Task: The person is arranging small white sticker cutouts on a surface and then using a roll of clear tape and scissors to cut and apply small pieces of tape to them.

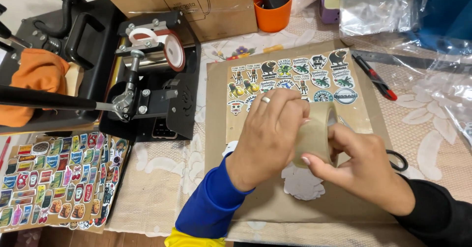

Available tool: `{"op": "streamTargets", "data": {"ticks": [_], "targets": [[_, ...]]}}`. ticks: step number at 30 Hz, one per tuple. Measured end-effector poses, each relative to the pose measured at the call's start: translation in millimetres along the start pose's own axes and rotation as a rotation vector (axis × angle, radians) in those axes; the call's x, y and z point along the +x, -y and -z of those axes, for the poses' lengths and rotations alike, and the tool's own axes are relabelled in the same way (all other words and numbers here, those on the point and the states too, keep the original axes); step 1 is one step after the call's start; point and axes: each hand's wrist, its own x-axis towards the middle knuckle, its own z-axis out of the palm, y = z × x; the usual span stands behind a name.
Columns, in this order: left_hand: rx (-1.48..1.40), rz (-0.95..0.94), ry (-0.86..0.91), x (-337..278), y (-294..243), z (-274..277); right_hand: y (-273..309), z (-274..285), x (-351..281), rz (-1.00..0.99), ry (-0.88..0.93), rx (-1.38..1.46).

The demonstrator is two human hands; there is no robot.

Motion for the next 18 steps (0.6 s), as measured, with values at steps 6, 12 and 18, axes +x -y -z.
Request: {"op": "streamTargets", "data": {"ticks": [6, 12, 18], "targets": [[-0.381, 0.189, 0.167, 8.3, 28.8, 9.9, 5.7, -5.2, 4.6, -0.063, 0.109, 0.022], [-0.535, 0.275, 0.231, 8.8, 42.0, 25.7, 2.2, -8.4, 3.1, 0.015, 0.086, -0.037], [-0.555, 0.207, 0.390, 9.1, 54.1, 20.5, -3.9, -13.7, -2.4, 0.107, 0.041, -0.120]]}}
